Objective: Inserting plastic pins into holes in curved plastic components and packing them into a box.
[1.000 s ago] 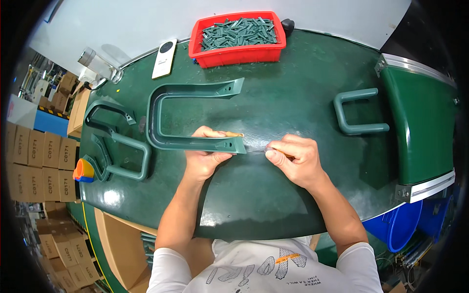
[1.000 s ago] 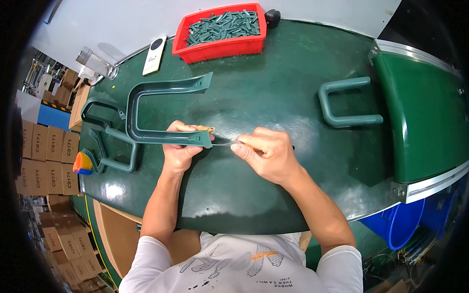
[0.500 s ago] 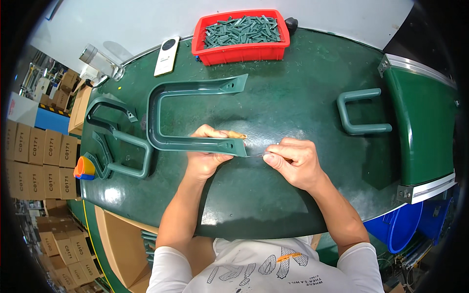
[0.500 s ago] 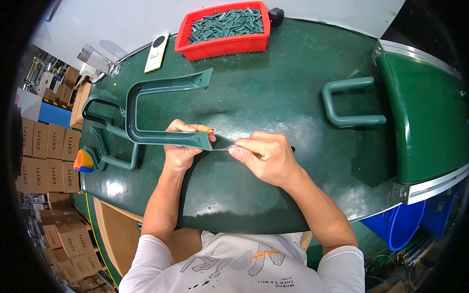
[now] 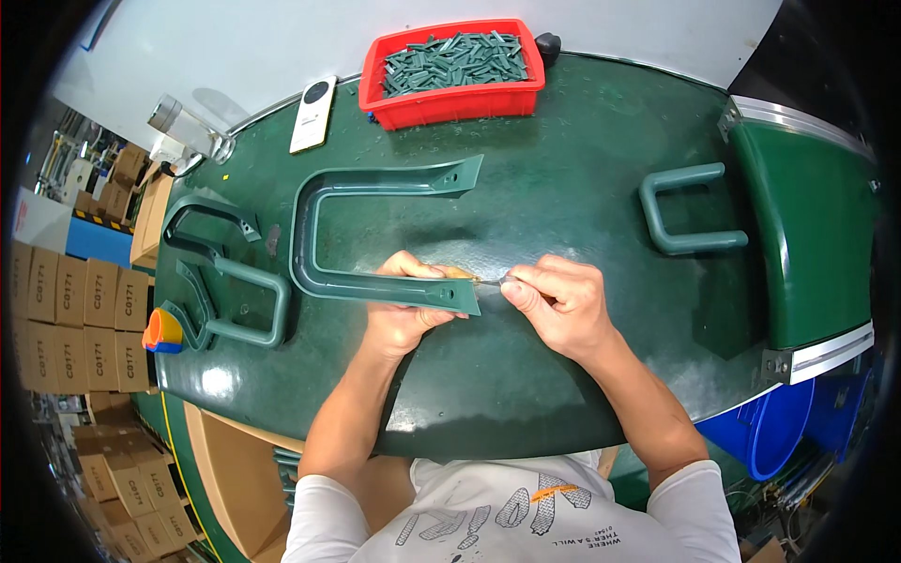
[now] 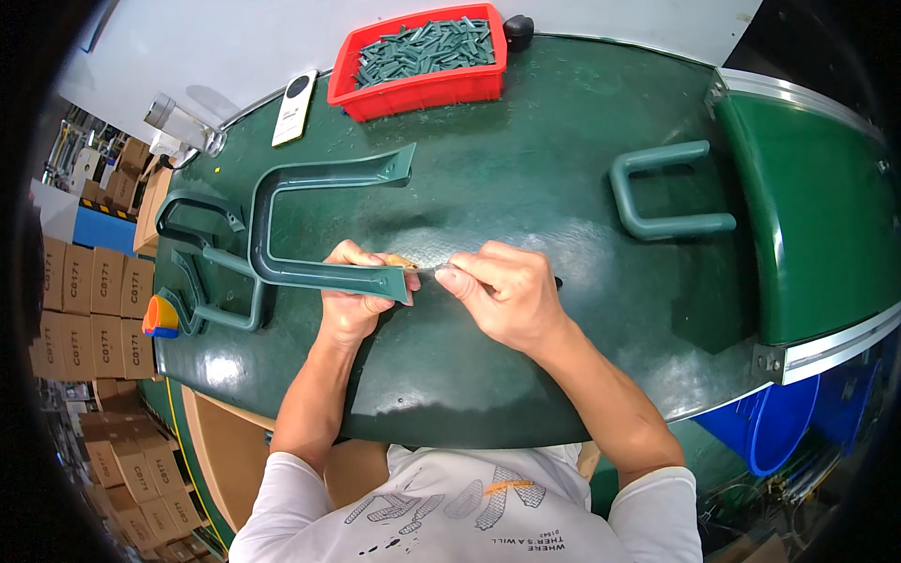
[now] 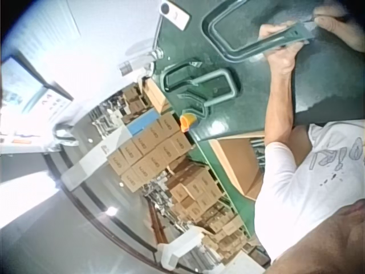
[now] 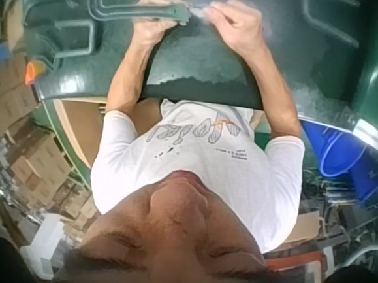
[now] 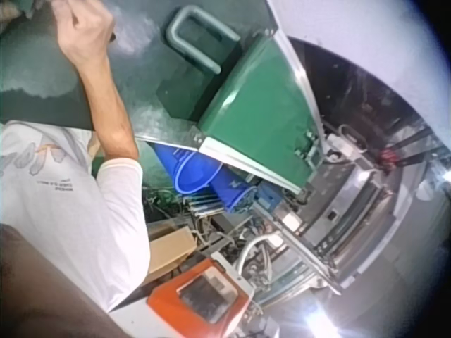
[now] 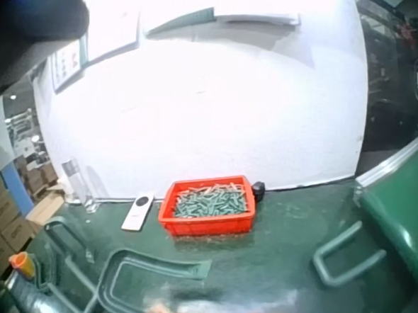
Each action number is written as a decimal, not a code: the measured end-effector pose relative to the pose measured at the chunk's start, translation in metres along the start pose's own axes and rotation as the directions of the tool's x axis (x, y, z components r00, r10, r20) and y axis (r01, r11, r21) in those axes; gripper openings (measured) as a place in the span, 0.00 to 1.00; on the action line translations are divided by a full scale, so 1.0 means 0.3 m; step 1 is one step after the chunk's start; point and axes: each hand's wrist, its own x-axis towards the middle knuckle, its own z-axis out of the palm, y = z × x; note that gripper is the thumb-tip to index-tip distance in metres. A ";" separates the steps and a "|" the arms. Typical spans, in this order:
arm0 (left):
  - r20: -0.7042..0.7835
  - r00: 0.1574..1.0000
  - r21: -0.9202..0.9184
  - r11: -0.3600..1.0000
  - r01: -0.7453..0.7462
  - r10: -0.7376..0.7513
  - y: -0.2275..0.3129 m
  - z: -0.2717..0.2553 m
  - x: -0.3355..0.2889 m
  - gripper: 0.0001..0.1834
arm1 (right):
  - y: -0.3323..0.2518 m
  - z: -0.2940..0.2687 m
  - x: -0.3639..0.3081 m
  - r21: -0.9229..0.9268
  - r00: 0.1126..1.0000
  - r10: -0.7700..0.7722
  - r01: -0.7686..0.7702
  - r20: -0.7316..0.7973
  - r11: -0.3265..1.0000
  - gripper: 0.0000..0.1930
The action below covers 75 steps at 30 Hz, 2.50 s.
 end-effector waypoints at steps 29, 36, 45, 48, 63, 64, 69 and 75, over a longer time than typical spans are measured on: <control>-0.068 0.998 0.064 0.998 -0.016 0.021 -0.015 0.001 -0.002 0.23 | -0.026 -0.055 0.005 0.207 0.827 0.228 -0.378 0.514 0.902 0.24; -0.143 0.990 0.015 1.000 -0.003 0.006 0.011 -0.013 0.014 0.25 | -0.036 -0.033 0.016 0.203 0.936 -0.005 -0.071 0.351 0.977 0.12; 0.106 0.992 -0.070 0.995 0.072 -0.064 -0.017 0.037 -0.012 0.24 | 0.046 -0.068 0.036 0.039 0.952 0.149 -0.144 -0.266 0.989 0.08; 0.119 0.992 -0.068 0.996 0.051 -0.043 -0.016 0.038 -0.012 0.22 | 0.051 -0.059 0.032 0.008 0.956 0.146 -0.149 -0.254 0.989 0.08; 0.181 0.983 -0.138 0.989 0.044 -0.019 -0.019 0.053 -0.022 0.24 | 0.060 -0.057 0.033 -0.050 0.949 0.088 -0.108 -0.302 0.993 0.07; 0.196 0.980 -0.141 0.989 0.046 -0.018 -0.016 0.054 -0.023 0.24 | 0.061 -0.060 0.037 -0.062 0.942 0.078 -0.103 -0.326 0.993 0.07; 0.185 0.981 -0.117 0.990 0.076 -0.053 -0.012 0.060 -0.022 0.22 | 0.063 -0.081 0.045 -0.139 0.913 0.107 -0.175 -0.393 0.975 0.08; 0.257 0.965 -0.091 0.993 0.076 -0.051 -0.008 0.073 -0.025 0.20 | 0.125 -0.155 0.073 0.055 0.862 0.389 -0.393 -0.324 0.918 0.14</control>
